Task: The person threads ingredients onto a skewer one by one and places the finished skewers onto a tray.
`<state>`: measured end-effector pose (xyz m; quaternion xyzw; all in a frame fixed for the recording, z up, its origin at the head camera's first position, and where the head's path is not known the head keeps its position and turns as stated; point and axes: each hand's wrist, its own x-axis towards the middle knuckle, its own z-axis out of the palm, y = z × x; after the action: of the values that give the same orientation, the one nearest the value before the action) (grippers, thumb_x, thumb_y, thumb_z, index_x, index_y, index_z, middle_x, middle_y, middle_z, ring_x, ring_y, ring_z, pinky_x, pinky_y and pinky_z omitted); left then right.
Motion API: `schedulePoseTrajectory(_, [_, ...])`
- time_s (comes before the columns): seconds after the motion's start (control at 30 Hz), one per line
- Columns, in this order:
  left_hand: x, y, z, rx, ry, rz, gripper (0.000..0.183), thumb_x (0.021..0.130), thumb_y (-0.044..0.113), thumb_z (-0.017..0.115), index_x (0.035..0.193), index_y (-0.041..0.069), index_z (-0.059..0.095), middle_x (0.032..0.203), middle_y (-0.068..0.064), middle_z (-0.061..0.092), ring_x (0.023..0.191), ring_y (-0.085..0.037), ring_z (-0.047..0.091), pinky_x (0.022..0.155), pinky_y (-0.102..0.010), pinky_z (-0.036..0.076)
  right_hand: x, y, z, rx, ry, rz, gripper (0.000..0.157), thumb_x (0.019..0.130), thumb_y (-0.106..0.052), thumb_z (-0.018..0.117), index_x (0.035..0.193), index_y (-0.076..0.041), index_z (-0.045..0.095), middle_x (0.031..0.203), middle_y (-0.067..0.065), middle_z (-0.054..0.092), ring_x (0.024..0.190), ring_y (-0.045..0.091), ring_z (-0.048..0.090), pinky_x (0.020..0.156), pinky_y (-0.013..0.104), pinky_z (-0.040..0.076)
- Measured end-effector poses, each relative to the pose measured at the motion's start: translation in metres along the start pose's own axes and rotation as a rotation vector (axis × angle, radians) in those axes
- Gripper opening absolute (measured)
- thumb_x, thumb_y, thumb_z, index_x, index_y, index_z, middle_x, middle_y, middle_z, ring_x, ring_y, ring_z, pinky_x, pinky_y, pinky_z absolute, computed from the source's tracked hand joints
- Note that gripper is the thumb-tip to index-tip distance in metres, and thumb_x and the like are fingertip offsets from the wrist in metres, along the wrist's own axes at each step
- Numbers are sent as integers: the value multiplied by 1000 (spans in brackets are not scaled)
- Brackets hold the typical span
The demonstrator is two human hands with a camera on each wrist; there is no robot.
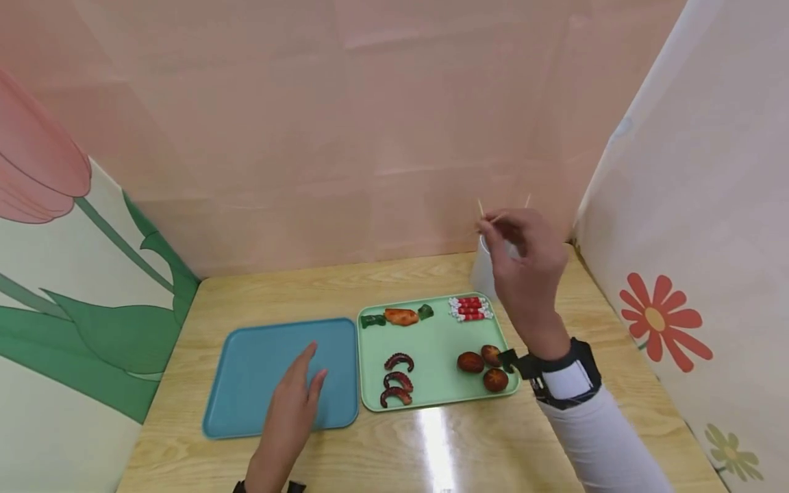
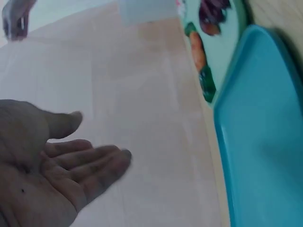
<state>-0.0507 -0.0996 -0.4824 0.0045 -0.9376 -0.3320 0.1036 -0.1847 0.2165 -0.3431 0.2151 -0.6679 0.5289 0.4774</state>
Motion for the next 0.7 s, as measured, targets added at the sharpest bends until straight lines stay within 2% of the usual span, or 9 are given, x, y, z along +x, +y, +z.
schedulePoseTrajectory(0.1, [2, 8, 4, -56, 84, 115, 48, 98, 13, 67, 143, 1, 56, 136, -18, 67, 122, -34, 67, 96, -48, 58, -20, -24, 9, 313, -131, 119, 16, 80, 27, 67, 94, 26, 60, 95, 16, 74, 85, 15, 76, 77, 25, 63])
schedulePoseTrajectory(0.17, [3, 14, 6, -104, 137, 215, 48, 94, 8, 71, 140, -1, 60, 131, -17, 70, 116, -32, 71, 91, -44, 61, -38, -34, 15, 452, -227, 200, 16, 80, 29, 64, 94, 25, 58, 95, 14, 74, 86, 18, 77, 74, 29, 64])
schedulePoseTrajectory(0.2, [3, 16, 8, -126, 155, 260, 49, 91, 6, 73, 138, -1, 61, 129, -17, 71, 114, -31, 72, 89, -42, 62, -46, -37, 17, 488, -271, 240, 16, 81, 29, 64, 95, 24, 59, 96, 13, 74, 86, 18, 77, 74, 30, 64])
schedulePoseTrajectory(0.27, [3, 19, 9, -157, 183, 338, 52, 86, 3, 76, 136, -1, 63, 126, -18, 72, 111, -31, 73, 85, -38, 63, -61, -44, 21, 508, -347, 319, 16, 83, 26, 65, 97, 19, 61, 98, 10, 74, 88, 18, 77, 74, 32, 64])
schedulePoseTrajectory(0.33, [2, 20, 10, -170, 198, 382, 53, 83, 0, 79, 135, 1, 65, 122, -17, 74, 107, -30, 74, 83, -35, 63, -73, -47, 25, 536, -392, 383, 15, 85, 23, 65, 98, 15, 61, 100, 7, 72, 88, 17, 76, 74, 34, 64])
schedulePoseTrajectory(0.53, [-1, 17, 15, -205, 171, 441, 40, 81, -3, 79, 121, 3, 75, 105, -10, 79, 93, -20, 78, 78, -18, 61, -97, -44, 37, 685, -441, 452, 11, 90, 20, 62, 98, 14, 59, 99, 7, 72, 84, 20, 76, 73, 40, 65])
schedulePoseTrajectory(0.63, [-4, 15, 17, -205, 166, 440, 31, 79, -9, 78, 109, 0, 77, 93, -8, 80, 84, -15, 78, 75, -13, 59, -106, -40, 40, 647, -463, 522, 10, 92, 15, 63, 101, 11, 60, 98, 7, 72, 85, 19, 76, 75, 41, 65])
schedulePoseTrajectory(0.7, [-5, 13, 17, -180, 188, 421, 29, 77, -13, 78, 103, -1, 77, 88, -8, 79, 79, -13, 78, 73, -11, 58, -113, -35, 41, 578, -521, 589, 12, 95, 8, 64, 106, 7, 61, 101, 9, 70, 90, 19, 75, 79, 41, 64])
